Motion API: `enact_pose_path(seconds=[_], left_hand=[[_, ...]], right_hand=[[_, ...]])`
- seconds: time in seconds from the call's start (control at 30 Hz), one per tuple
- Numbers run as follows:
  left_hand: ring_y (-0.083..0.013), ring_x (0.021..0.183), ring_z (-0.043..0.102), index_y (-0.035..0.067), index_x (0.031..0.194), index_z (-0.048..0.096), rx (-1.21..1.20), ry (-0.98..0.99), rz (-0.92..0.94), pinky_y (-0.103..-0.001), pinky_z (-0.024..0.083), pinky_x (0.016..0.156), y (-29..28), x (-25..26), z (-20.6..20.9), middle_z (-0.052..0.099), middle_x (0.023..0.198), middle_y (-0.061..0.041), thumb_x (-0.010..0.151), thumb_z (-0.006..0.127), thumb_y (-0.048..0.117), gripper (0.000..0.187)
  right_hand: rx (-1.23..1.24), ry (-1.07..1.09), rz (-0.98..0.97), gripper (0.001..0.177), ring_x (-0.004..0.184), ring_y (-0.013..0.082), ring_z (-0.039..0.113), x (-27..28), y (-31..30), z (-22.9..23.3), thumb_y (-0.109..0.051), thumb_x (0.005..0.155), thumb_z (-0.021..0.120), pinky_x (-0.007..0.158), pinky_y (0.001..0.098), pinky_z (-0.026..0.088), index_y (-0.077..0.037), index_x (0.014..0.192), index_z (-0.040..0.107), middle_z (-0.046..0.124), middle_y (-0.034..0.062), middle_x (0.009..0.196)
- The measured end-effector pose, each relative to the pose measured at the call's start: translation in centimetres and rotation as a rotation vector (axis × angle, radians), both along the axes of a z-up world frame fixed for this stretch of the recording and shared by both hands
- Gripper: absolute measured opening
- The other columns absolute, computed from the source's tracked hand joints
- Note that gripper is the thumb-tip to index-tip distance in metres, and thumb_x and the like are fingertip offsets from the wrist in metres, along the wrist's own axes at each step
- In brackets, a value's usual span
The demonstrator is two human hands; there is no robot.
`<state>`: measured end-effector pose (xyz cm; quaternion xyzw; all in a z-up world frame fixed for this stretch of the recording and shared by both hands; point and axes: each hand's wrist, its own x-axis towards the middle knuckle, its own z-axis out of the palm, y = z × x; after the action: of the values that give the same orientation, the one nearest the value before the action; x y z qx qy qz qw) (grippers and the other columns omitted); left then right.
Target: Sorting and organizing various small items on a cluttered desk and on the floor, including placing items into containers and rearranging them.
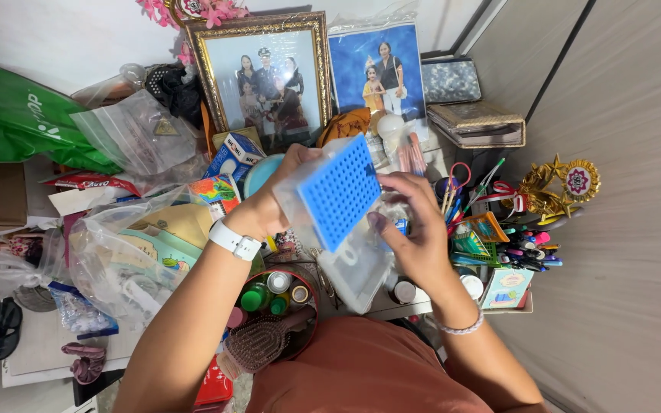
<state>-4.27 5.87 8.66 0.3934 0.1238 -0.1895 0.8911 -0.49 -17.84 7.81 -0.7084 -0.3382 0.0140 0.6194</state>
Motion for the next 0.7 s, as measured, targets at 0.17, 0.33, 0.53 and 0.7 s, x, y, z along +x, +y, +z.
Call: enact_pose_path(seconds=[0.17,0.33,0.53,0.7], left_hand=[[-0.0169,0.067,0.064,0.012,0.086,0.055,-0.137,0.011,0.007,-0.029,0.052,0.07,0.0,-0.1,0.1,0.06,0.072,-0.005,0.099,0.062,0.042,0.034],[-0.0175,0.065,0.062,0.011,0.085,0.057,-0.144,0.072,-0.016,-0.03,0.053,0.067,-0.8,-0.2,-0.3,0.059,0.072,-0.006,0.096,0.061,0.045,0.036],[-0.018,0.064,0.06,0.011,0.085,0.06,-0.155,0.138,-0.026,-0.03,0.055,0.065,-2.6,0.1,-1.0,0.059,0.072,-0.006,0.094,0.06,0.047,0.038],[-0.0185,0.063,0.059,0.01,0.085,0.061,-0.169,0.194,-0.048,-0.03,0.056,0.063,-3.3,-0.2,-1.9,0.059,0.072,-0.007,0.092,0.06,0.049,0.039]], right_hand=[[-0.006,-0.457,0.041,0.035,0.117,0.0405,0.066,0.2,0.5,1.7,-0.012,0.08,0.087,0.1,0.0565,0.051,-0.008,0.114,0.078,0.073,0.0155,0.117],[0.103,-0.598,0.165,0.027,0.1,0.0454,0.075,0.5,1.6,3.9,-0.001,0.078,0.086,0.084,0.0582,0.06,-0.002,0.104,0.079,0.078,0.018,0.104],[0.16,-0.675,0.179,0.036,0.101,0.051,0.074,0.4,1.6,3.5,-0.005,0.077,0.087,0.078,0.061,0.062,-0.003,0.11,0.075,0.077,0.0222,0.106],[0.214,-0.705,0.222,0.031,0.1,0.052,0.074,0.4,1.9,4.1,-0.004,0.082,0.082,0.076,0.0565,0.063,-0.002,0.112,0.073,0.077,0.0229,0.108]])
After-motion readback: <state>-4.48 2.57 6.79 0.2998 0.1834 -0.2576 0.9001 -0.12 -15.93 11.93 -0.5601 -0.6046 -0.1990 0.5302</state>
